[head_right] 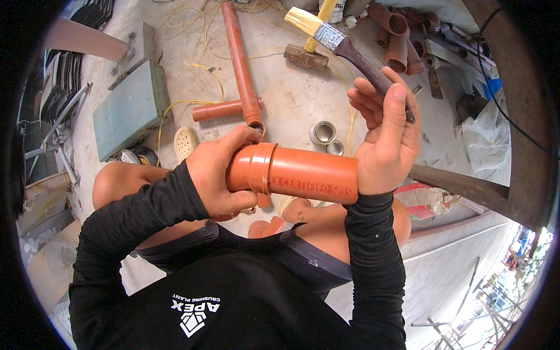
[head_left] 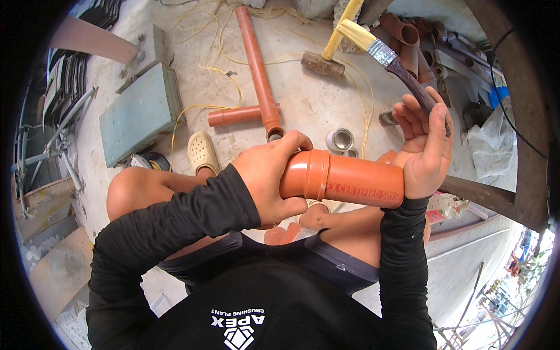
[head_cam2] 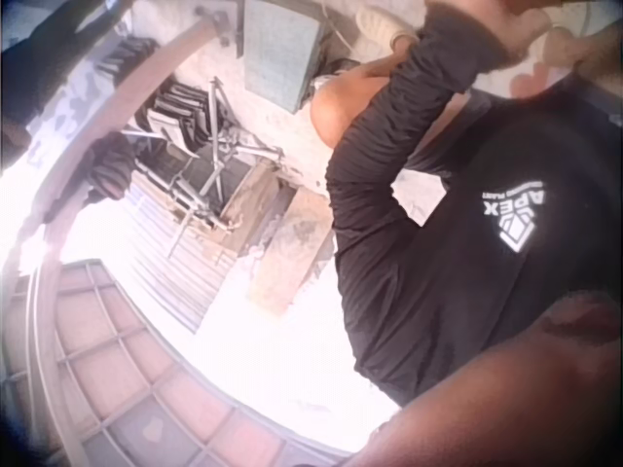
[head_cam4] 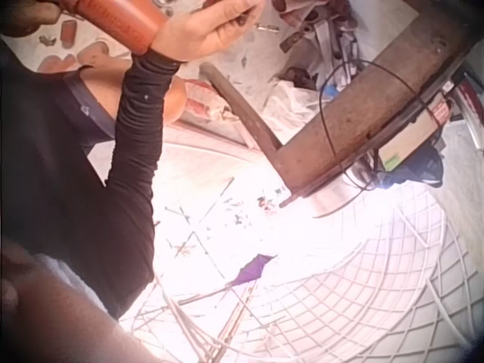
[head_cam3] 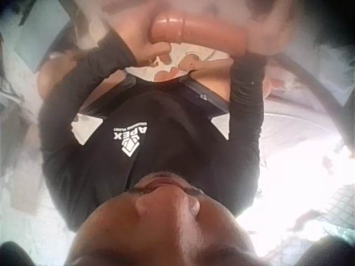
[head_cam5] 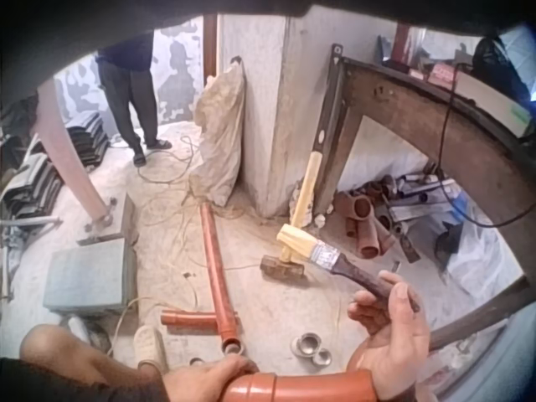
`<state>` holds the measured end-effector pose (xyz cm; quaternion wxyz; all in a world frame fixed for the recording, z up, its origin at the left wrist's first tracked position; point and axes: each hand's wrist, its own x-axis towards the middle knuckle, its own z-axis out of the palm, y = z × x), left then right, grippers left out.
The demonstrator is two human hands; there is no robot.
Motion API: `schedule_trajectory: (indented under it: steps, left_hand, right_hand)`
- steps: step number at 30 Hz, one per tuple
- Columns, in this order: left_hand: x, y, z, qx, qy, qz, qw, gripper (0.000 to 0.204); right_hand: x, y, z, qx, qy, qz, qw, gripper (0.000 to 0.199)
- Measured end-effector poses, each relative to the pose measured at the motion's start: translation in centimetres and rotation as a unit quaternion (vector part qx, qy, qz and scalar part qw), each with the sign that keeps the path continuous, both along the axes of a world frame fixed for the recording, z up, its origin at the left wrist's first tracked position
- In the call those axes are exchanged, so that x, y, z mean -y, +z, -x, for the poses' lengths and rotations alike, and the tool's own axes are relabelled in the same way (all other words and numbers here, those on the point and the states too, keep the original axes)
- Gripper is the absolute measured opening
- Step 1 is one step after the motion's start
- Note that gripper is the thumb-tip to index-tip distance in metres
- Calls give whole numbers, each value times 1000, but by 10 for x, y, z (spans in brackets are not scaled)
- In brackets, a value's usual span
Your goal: The person applies a yellow substance to the ends of orange plastic pipe fittings using a brush, then joins the pieces together to form a connected assembly.
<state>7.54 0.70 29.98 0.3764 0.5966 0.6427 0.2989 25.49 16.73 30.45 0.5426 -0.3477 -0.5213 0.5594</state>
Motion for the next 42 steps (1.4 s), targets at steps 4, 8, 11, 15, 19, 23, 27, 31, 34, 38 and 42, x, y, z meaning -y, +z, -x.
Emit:
schedule_trajectory:
  steps: [4,8,11,15,19,23,27,31,34,38,42]
  left_hand:
    - [-2,-2,1,7,-4,7,1000,77]
    - [-3,-4,-1,19,5,-28,999,66]
    - [-3,-3,-1,25,5,-22,999,65]
    - [-2,1,0,1,0,18,1000,76]
    - [1,4,1,-15,3,28,999,76]
    - [3,5,-1,-10,13,39,999,76]
    - [3,7,-1,-17,16,42,999,76]
    - [3,4,0,-16,18,60,998,72]
    - [4,-1,0,-10,15,60,998,70]
    - [2,-7,-1,10,13,13,1000,61]
    - [3,-11,-3,7,13,19,1000,64]
  right_hand:
    - [-2,0,-1,1,3,12,1000,35]
    - [-4,0,-2,-2,5,15,1000,35]
    - [-5,-1,-1,-1,2,15,1000,35]
    - [-1,-4,-1,-1,0,13,1000,35]
    - [2,-7,2,-17,-2,27,999,35]
    - [4,-9,4,-21,7,38,999,36]
    - [3,-10,4,-22,6,36,999,36]
    - [2,-16,5,-32,17,57,998,37]
    - [1,-20,3,-23,24,54,998,37]
    - [-1,-25,2,-11,25,68,997,39]
    - [-3,-27,1,1,25,68,997,39]
